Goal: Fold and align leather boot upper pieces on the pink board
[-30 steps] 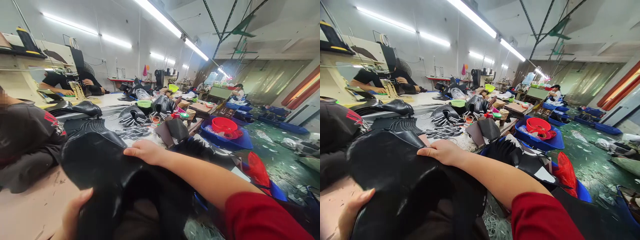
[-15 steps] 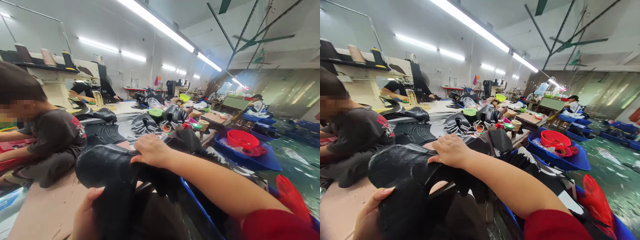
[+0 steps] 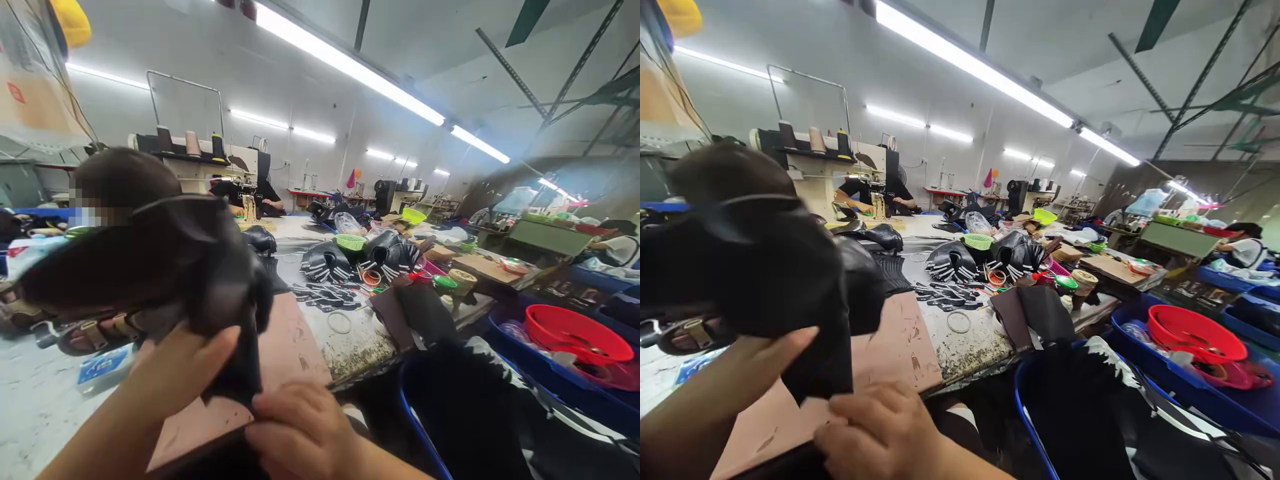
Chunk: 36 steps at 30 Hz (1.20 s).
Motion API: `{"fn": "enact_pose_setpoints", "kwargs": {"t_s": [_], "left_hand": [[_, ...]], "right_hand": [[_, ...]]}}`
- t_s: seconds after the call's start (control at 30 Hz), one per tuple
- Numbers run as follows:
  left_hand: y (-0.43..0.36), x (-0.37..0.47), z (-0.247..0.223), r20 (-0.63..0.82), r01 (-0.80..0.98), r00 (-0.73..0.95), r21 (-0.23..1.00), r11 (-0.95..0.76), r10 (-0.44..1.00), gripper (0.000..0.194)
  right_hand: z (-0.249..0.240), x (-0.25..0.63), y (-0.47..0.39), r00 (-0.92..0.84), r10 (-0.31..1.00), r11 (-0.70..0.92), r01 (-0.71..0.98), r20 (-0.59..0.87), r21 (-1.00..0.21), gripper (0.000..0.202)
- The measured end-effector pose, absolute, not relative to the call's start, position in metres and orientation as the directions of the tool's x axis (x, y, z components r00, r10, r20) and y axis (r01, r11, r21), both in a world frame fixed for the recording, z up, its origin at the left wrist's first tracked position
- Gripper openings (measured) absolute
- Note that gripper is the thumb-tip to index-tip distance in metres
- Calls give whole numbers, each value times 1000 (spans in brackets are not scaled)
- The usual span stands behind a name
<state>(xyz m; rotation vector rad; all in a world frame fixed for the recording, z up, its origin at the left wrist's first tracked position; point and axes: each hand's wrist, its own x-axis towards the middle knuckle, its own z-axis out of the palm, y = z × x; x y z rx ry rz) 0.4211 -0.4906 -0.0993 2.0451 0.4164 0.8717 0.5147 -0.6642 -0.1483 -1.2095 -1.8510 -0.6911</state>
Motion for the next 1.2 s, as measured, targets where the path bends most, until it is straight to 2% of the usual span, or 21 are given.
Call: {"fn": "enact_pose_setpoints", "kwargs": {"t_s": [0.03,0.1,0.13,0.17,0.23,0.33,0.43,0.5,0.57,0.63,0.7,0.83,0.93,1.07,1.13,1.2], "left_hand": [[-492,429,-95,420,65,779,684,-727,465,46],[-495,448,-105,243,170,935,332,-928,258,66],[-496,457,-118,106,169,977,165,-972,188,67],[-497,464,-135,-31,151,988,68,-986,150,62],[-498,467,-176,-136,110,986,72,-991,100,55],[-496,447,-225,-126,114,987,83,-990,103,62],[-495,415,-248,-91,144,986,83,-986,137,60],[-494,397,-255,28,118,992,50,-992,119,56],[-495,384,-259,280,65,958,-5,-998,61,45],[-497,376,-261,497,42,867,-41,-998,16,31],[-499,371,-259,572,53,819,-13,-998,36,25],[-503,368,-254,607,49,792,39,-998,62,22],[-507,371,-256,622,64,782,-6,-998,47,24],[-516,381,-269,605,111,794,-64,-992,50,29],[-520,386,-275,566,97,823,-48,-994,53,30],[-521,391,-274,456,77,888,-24,-997,58,29]], "right_hand": [[-155,511,-663,-273,477,429,902,836,50,17],[-171,507,-659,-324,487,464,883,811,74,17],[-182,508,-655,-300,504,452,891,810,49,18],[-193,511,-651,-238,527,418,908,816,-6,19],[-215,524,-645,-54,615,306,936,787,-175,20],[-239,550,-641,190,827,51,912,530,-407,28],[-243,566,-637,312,923,-177,865,227,-469,36],[-239,566,-630,351,927,-254,846,131,-469,31],[-234,560,-621,310,945,-224,847,106,-482,26],[-232,553,-611,236,968,-170,858,79,-485,33],[-230,549,-602,206,978,-162,860,39,-485,34],[-229,549,-594,240,970,-227,828,-42,-513,17],[-229,548,-591,226,973,-219,856,-42,-468,4],[-234,544,-588,228,974,-206,873,-4,-442,6],[-238,546,-586,325,945,-284,801,-15,-527,8],[-241,554,-582,473,879,-401,663,-61,-632,11]]}}
